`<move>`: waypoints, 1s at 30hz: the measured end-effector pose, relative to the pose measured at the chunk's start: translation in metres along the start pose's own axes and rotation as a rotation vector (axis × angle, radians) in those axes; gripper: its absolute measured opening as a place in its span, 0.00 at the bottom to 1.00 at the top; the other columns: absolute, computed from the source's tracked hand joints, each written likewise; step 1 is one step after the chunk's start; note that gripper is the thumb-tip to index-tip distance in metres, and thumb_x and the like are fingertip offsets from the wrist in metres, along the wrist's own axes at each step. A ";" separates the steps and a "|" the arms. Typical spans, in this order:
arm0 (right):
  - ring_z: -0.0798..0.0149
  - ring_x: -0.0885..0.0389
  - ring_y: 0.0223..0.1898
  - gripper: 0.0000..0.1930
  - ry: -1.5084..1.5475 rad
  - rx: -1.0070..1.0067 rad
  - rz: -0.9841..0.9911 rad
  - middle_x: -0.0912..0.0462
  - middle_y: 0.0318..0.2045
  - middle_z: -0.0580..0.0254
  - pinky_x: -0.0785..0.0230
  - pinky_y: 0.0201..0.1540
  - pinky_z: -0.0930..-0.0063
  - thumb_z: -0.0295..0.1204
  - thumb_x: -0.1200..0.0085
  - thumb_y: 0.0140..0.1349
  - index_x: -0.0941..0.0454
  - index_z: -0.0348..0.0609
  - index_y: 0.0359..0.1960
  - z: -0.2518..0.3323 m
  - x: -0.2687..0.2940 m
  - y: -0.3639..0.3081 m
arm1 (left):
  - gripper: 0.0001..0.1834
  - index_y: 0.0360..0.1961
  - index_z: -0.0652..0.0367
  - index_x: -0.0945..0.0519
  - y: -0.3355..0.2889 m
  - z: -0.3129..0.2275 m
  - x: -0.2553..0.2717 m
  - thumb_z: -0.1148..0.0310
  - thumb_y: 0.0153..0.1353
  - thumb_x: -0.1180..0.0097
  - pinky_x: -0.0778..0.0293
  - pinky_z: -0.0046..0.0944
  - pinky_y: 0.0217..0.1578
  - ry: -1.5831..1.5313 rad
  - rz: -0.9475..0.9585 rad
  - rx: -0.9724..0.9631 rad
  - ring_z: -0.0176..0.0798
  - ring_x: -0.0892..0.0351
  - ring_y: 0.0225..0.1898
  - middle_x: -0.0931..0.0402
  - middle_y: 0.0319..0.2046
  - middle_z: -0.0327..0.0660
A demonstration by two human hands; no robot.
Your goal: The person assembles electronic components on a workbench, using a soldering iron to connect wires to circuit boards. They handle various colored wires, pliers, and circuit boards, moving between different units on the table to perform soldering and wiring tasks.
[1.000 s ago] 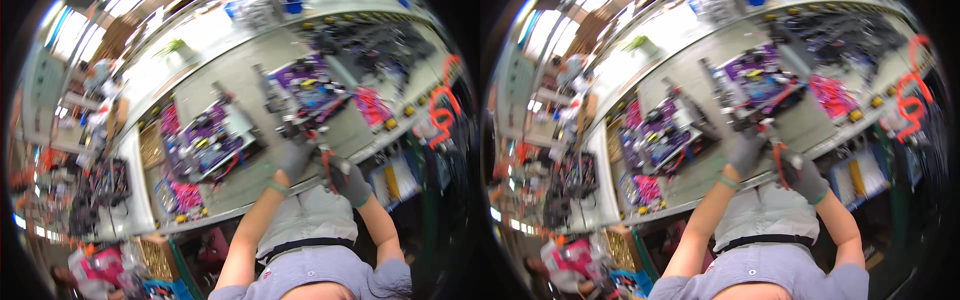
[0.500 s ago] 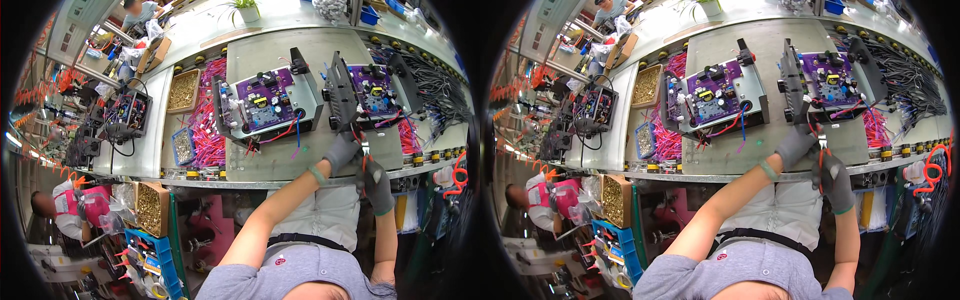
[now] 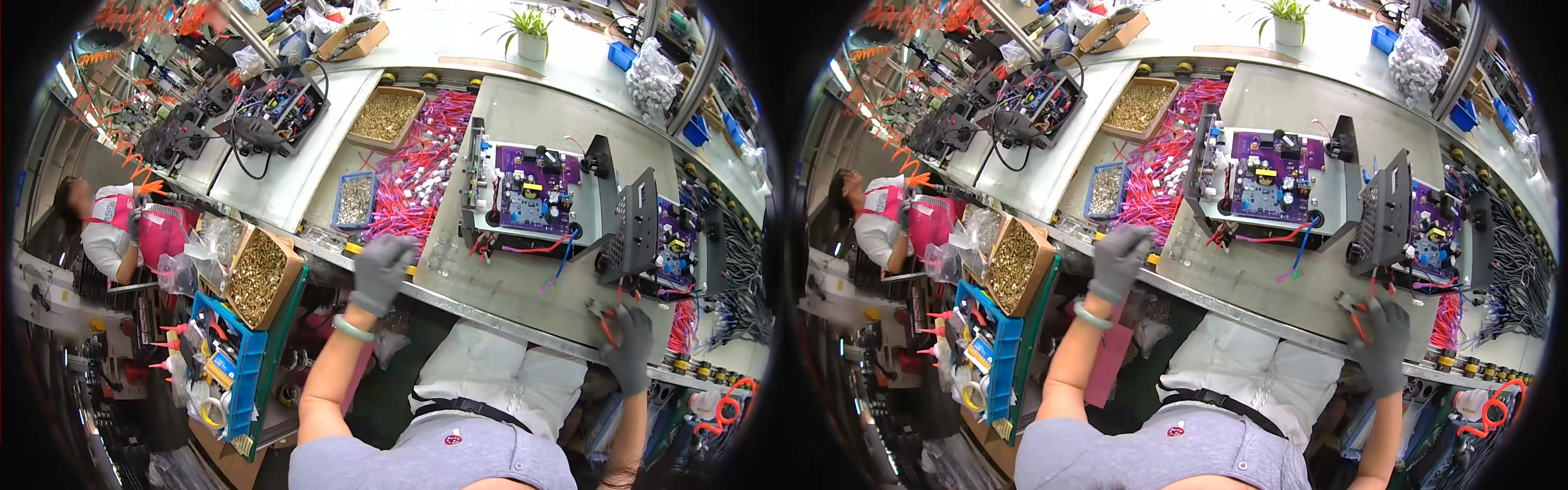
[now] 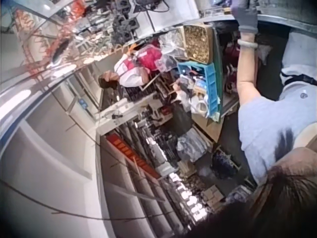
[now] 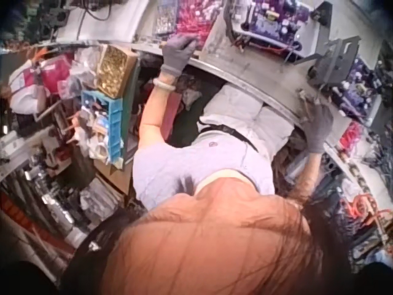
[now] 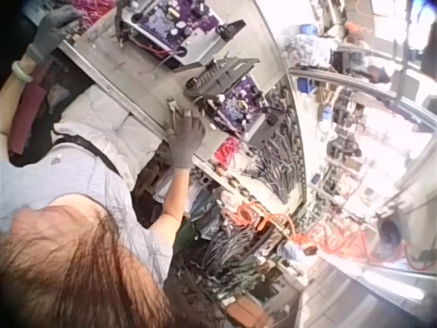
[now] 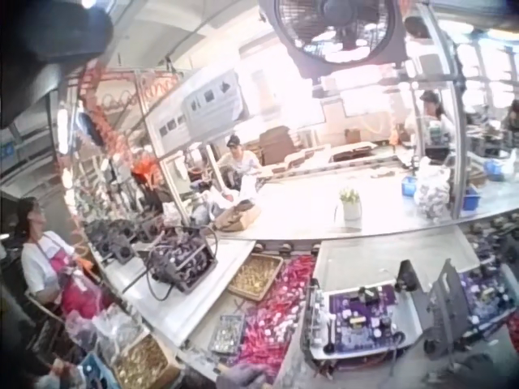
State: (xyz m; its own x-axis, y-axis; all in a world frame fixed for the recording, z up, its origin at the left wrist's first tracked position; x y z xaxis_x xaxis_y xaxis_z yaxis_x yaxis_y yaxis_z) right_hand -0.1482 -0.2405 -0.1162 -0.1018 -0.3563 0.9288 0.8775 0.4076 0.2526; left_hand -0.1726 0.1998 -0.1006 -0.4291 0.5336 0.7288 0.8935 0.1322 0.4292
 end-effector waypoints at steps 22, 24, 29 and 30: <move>0.55 0.16 0.29 0.11 0.420 0.243 -0.247 0.16 0.30 0.53 0.25 0.31 0.67 0.29 0.37 0.56 0.17 0.42 0.40 0.065 0.132 0.118 | 0.45 0.60 0.68 0.34 0.037 0.019 -0.166 0.43 0.51 0.39 0.46 0.52 0.64 0.053 0.523 0.154 0.52 0.32 0.61 0.28 0.56 0.55; 0.55 0.17 0.27 0.10 0.333 0.253 -0.278 0.17 0.28 0.54 0.25 0.30 0.66 0.35 0.40 0.59 0.17 0.47 0.40 0.068 0.126 0.173 | 0.57 0.67 0.72 0.45 0.036 -0.002 -0.169 0.39 0.48 0.38 0.58 0.53 0.70 0.041 0.469 0.221 0.55 0.39 0.66 0.32 0.60 0.59; 0.56 0.14 0.43 0.14 -0.556 -0.259 0.427 0.13 0.39 0.56 0.25 0.37 0.56 0.34 0.43 0.56 0.16 0.47 0.43 -0.004 0.038 0.290 | 0.48 0.61 0.63 0.36 0.044 -0.054 -0.196 0.47 0.43 0.33 0.43 0.54 0.62 -0.085 0.383 0.140 0.57 0.30 0.57 0.26 0.51 0.56; 0.56 0.15 0.45 0.16 -0.665 -0.204 0.501 0.14 0.43 0.56 0.25 0.38 0.53 0.32 0.43 0.56 0.16 0.48 0.46 -0.011 0.018 0.298 | 0.47 0.61 0.61 0.36 0.045 -0.054 -0.197 0.48 0.43 0.32 0.41 0.55 0.61 -0.119 0.412 0.191 0.57 0.30 0.57 0.26 0.51 0.56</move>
State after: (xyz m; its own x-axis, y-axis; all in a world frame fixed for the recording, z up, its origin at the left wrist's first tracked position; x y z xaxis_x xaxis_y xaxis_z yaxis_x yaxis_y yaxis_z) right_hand 0.1164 -0.1352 -0.0273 0.1227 0.4189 0.8997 0.9531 0.2029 -0.2245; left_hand -0.0552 0.0559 -0.1959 -0.0256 0.6648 0.7466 0.9994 0.0349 0.0033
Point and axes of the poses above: each hand's wrist, its own y-axis towards the middle knuckle, its own x-axis out of the back of the hand, z = x × y, the point moved 7 cm from there along y, towards the middle knuckle
